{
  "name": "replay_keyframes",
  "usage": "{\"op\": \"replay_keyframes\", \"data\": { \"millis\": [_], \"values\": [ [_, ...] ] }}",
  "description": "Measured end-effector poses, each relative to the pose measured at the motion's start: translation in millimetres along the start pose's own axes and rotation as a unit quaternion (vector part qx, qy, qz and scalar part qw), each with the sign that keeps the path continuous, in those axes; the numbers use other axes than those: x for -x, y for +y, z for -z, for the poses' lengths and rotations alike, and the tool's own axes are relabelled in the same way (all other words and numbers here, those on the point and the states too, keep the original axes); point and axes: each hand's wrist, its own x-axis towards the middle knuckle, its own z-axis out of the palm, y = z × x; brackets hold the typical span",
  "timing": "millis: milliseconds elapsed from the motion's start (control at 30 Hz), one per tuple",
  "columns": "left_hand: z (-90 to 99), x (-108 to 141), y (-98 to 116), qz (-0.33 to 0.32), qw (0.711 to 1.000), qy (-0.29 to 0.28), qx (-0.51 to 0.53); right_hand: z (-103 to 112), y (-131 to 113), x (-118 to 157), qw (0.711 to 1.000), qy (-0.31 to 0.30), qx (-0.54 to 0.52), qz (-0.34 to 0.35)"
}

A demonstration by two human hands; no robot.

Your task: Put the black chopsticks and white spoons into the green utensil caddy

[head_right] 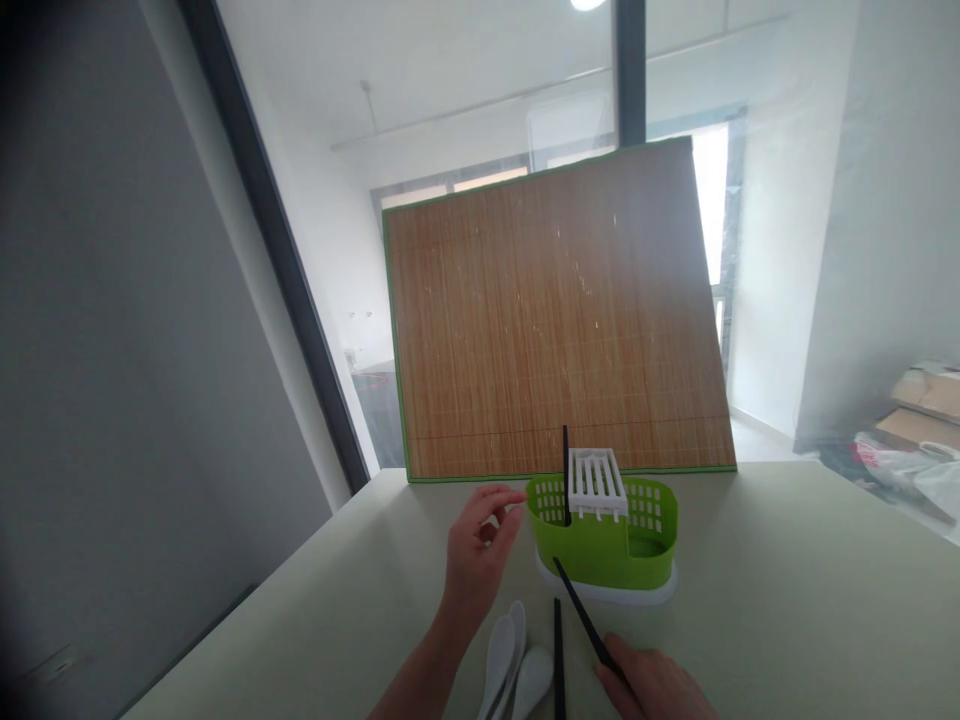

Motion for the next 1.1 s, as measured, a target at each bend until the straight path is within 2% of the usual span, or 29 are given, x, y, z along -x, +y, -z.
{"op": "replay_keyframes", "data": {
  "millis": [100, 167, 267, 367, 500, 633, 800, 967, 1100],
  "values": [
    [-2.5, 5.8, 5.7, 0.022, 0.999, -0.001, 0.033, 20.5, -10.8, 0.5, 0.991, 0.076, -0.101, 0.038],
    [-6.8, 12.1, 8.6, 0.038, 0.996, -0.058, 0.051, 27.9, -16.3, 0.5, 0.982, 0.109, -0.141, 0.056],
    [-16.2, 23.2, 9.2, 0.054, 0.980, -0.179, 0.073, 28.7, -19.6, 0.0, 0.976, 0.128, -0.159, 0.076],
    [-25.8, 32.2, 7.9, 0.067, 0.965, -0.241, 0.077, 24.9, -20.2, -0.1, 0.974, 0.137, -0.150, 0.099],
    [-32.2, 39.7, 11.6, 0.068, 0.963, -0.257, 0.049, 28.2, -25.3, 1.2, 0.964, 0.180, -0.135, 0.141],
    [-30.8, 43.0, 19.0, 0.021, 0.957, -0.289, 0.033, 38.5, -34.3, 2.4, 0.956, 0.192, -0.146, 0.168],
    [-26.4, 42.1, 19.7, -0.001, 0.961, -0.278, 0.009, 37.0, -35.8, 1.7, 0.967, 0.141, -0.162, 0.138],
    [-23.6, 40.4, 16.1, 0.009, 0.966, -0.258, -0.023, 18.0, -26.0, -1.5, 0.975, 0.086, -0.164, 0.122],
    [-21.8, 36.3, 16.4, -0.006, 0.963, -0.264, -0.045, 6.4, -21.5, -3.5, 0.981, 0.057, -0.151, 0.103]
  ]
}}
